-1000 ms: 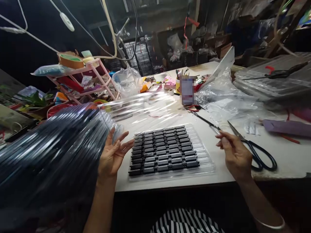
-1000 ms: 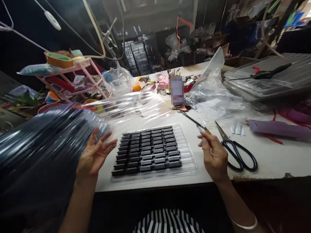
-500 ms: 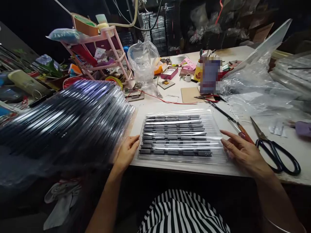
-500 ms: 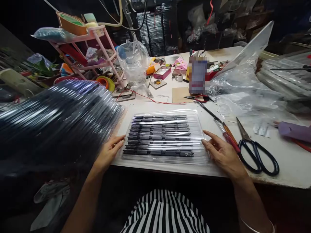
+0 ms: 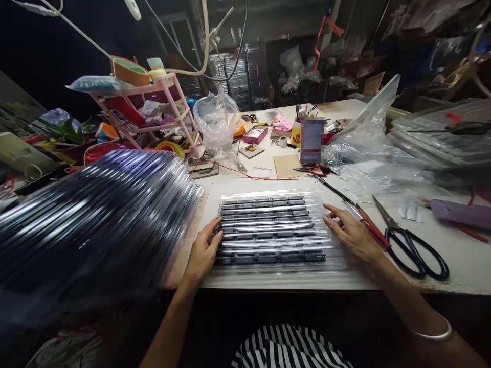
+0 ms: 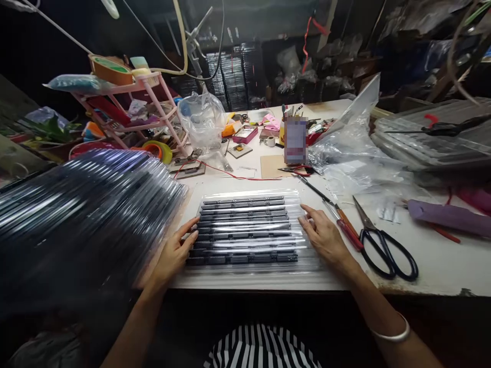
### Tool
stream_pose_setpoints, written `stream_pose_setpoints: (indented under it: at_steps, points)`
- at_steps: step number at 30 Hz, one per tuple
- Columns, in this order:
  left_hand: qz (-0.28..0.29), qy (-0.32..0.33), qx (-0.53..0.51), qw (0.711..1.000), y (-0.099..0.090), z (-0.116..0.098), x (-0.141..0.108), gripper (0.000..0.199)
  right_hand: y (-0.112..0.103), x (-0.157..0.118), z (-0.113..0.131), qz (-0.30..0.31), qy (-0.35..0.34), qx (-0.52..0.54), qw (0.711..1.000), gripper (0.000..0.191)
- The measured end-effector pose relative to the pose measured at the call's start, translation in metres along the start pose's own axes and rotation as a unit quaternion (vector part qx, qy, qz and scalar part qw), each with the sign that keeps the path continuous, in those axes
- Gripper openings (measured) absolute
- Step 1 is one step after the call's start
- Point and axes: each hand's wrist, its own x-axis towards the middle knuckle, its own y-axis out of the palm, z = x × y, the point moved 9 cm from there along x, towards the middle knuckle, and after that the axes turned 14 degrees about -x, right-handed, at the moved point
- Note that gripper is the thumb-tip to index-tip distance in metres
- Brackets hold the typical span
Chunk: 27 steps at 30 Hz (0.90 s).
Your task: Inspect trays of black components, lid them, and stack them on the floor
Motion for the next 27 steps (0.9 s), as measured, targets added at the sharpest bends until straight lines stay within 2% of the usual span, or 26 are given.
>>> stream_pose_setpoints:
  at_steps: [3,6,9,12,16,18,20,23,25,27]
  points:
    - [-0.013,-0.002,0.01,1.0,-0.006,0.003,-0.007,0.045,-0.003,-0.003,0.001,-0.005,0.003,0.012,1.0,0.048]
    - [-0.005,0.01,0.055,0.998,-0.008,0.009,-0.005,0.046,-0.002,-0.002,-0.001,0.015,0.004,0.001,1.0,0.046]
    - [0.016,0.026,0.103,0.994,-0.003,0.012,0.004,0.046,0.003,0.003,-0.003,0.024,-0.003,-0.033,0.999,0.044]
    - [0.028,0.021,0.157,0.987,0.008,0.014,0.008,0.049,0.007,0.003,0.005,0.009,-0.029,-0.115,0.993,0.04]
    - [0.014,0.041,0.339,0.94,0.023,0.007,0.001,0.053,0.02,0.0,0.038,0.024,-0.129,-0.274,0.953,0.048]
    - [0.006,0.066,0.376,0.924,0.028,0.001,-0.002,0.053,0.027,0.002,0.051,0.045,-0.172,-0.307,0.935,0.049]
    - [-0.008,0.088,0.357,0.93,0.026,-0.001,-0.003,0.051,0.031,0.006,0.055,0.059,-0.19,-0.306,0.931,0.049]
    - [-0.006,0.116,0.29,0.95,0.012,0.002,-0.005,0.05,0.03,0.004,0.05,0.06,-0.203,-0.286,0.935,0.054]
    - [0.043,0.127,0.269,0.954,0.001,0.007,-0.009,0.049,0.023,-0.009,0.042,0.054,-0.213,-0.263,0.939,0.061]
    - [0.117,0.138,0.264,0.947,-0.009,0.012,-0.021,0.048,0.009,-0.03,0.034,0.052,-0.227,-0.207,0.95,0.068]
